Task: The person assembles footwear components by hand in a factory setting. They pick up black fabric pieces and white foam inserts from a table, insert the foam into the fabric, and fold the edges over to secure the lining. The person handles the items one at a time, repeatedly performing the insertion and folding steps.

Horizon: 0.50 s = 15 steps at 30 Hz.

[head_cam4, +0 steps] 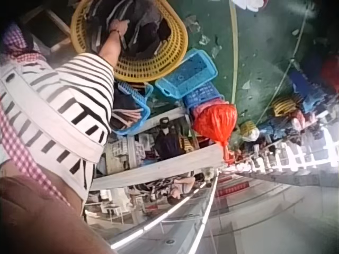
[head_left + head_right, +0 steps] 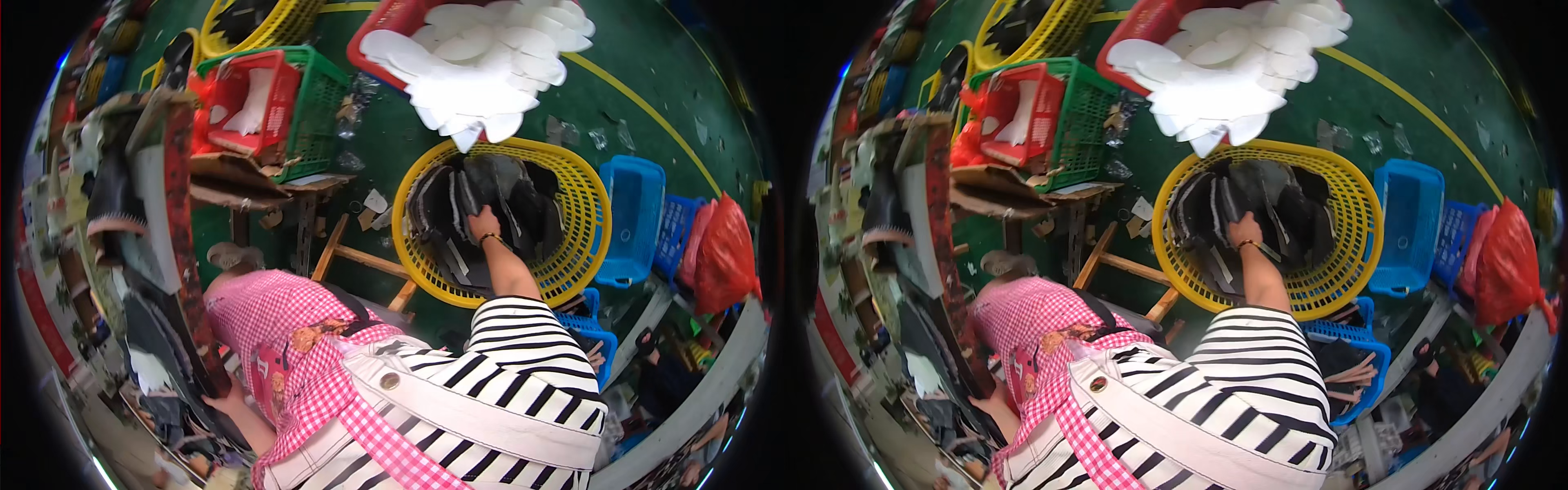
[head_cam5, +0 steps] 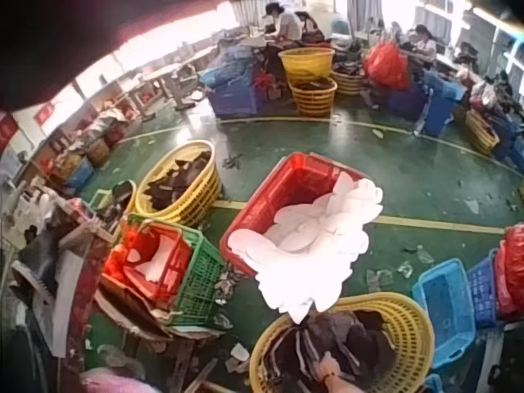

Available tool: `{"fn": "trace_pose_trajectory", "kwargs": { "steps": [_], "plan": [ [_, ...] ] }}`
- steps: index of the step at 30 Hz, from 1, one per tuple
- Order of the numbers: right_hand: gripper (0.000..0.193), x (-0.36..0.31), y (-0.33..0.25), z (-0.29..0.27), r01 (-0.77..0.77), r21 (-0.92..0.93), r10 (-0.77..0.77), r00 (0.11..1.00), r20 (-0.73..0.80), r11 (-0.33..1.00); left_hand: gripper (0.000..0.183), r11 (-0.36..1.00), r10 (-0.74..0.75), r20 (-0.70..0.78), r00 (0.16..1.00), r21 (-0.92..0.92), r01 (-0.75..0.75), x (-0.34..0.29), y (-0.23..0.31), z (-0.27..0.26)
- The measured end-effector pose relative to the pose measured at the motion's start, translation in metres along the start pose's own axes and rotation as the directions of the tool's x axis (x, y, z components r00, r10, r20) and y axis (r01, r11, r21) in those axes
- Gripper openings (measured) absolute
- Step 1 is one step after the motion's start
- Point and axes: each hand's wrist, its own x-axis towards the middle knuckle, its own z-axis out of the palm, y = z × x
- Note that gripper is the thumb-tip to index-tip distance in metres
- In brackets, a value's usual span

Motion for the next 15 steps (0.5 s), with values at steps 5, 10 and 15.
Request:
{"fn": "trace_pose_trajectory", "kwargs": {
  "steps": [5, 10, 15],
  "plan": [
    [0.064, 0.058, 0.043, 0.02, 0.263, 0.004, -0.259, 0.95, -0.172, 0.965, 0.067, 0.986, -0.154, -0.03, 0.988, 0.062, 0.156, 0.014, -0.013, -0.019],
    [0.042, 0.033, 0.016, 0.037, 0.304, -0.224, -0.326, 0.943, -0.068, 0.926, 0.068, 0.993, -0.075, -0.045, 0.996, -0.099, 0.07, -0.019, -0.001, 0.021],
    [0.043, -0.001, 0.037, -0.001, 0.429, -0.206, -0.446, 0.894, -0.047, 0.88, 0.069, 0.99, -0.131, -0.145, 0.981, -0.077, 0.121, -0.01, -0.007, 0.0]
  ]
}}
